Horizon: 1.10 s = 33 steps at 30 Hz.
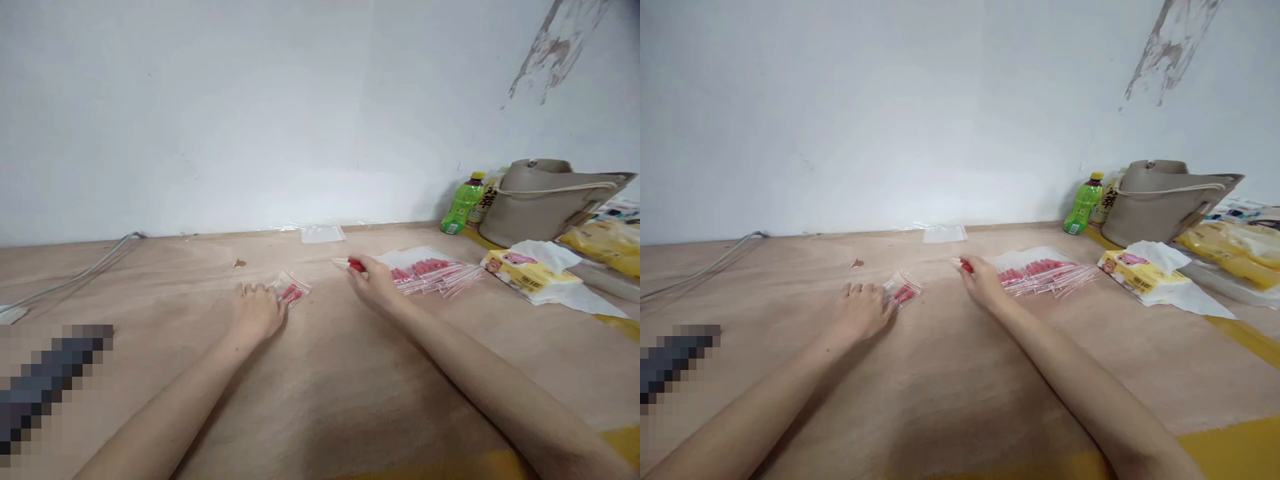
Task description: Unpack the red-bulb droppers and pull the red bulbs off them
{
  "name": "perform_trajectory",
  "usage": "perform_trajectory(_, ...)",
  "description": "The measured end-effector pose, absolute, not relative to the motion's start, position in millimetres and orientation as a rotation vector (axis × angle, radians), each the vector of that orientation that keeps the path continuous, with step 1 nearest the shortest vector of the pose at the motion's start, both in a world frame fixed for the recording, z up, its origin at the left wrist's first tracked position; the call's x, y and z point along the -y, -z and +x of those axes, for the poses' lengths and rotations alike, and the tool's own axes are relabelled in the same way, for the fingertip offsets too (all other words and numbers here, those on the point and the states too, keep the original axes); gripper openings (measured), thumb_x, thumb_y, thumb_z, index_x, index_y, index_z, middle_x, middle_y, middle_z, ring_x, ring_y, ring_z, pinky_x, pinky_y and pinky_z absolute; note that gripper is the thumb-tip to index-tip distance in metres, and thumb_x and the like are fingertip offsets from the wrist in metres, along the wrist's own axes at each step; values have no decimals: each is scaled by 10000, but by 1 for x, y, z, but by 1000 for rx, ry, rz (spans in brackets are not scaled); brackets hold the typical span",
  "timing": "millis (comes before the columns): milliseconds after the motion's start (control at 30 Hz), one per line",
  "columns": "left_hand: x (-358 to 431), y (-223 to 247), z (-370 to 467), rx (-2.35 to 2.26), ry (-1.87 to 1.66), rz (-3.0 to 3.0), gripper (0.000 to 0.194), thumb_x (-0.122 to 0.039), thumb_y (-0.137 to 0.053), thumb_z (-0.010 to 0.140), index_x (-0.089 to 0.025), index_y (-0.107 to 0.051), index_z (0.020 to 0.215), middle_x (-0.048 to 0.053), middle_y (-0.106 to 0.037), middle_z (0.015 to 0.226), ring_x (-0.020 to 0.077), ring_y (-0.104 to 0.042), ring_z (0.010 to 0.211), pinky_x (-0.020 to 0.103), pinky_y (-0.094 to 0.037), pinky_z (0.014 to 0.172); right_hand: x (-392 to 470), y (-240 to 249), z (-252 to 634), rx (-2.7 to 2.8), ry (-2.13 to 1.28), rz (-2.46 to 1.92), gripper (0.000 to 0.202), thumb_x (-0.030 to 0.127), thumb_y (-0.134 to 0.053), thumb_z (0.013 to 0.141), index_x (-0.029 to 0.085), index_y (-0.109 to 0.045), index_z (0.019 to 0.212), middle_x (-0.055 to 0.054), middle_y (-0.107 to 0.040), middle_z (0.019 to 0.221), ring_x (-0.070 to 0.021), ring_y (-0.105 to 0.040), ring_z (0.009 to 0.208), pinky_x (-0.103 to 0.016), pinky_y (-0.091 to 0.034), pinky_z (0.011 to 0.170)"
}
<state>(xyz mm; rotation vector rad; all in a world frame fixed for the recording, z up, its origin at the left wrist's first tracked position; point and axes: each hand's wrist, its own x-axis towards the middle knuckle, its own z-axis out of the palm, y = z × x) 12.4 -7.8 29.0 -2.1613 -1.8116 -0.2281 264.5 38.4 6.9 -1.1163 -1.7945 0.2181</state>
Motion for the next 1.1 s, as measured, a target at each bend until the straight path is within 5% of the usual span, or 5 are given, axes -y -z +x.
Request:
perform_trajectory(233,-10,-15,7,1653,557,-2489,403,-329,-305,886,-134,-402,1225,107,-472,1257,220,-421,1160,351,-323,968,-47,12,237,2317,161,-1116,252,179,-460,846,184,-560,1077,-106,-558,1136,-209,-531,1000,-348,-438,857)
perform_trajectory(600,-10,4,8,1804,488,-2448,461,-363,-242,903,-144,-368,1289,105,-389,1345,254,-349,1227,409,-288,999,-42,20,228,2173,22,-1036,240,212,-548,797,148,-585,1026,-111,-593,1062,-211,-517,986,-363,-441,872)
perform_trajectory(900,-11,6,9,1818,415,-2470,479,-387,-230,904,-169,-386,1301,63,-375,1366,302,-308,1252,441,-256,1015,-45,22,225,2073,15,-959,212,146,-429,832,160,-616,933,-99,-618,934,-181,-557,890,-324,-468,819)
perform_trajectory(1100,-13,3,6,1698,493,-2636,475,-399,-256,901,-186,-374,1309,72,-370,1368,254,-305,1265,419,-256,1031,-40,17,227,2021,40,-936,236,136,-424,825,169,-585,994,-86,-607,972,-170,-550,905,-314,-434,808)
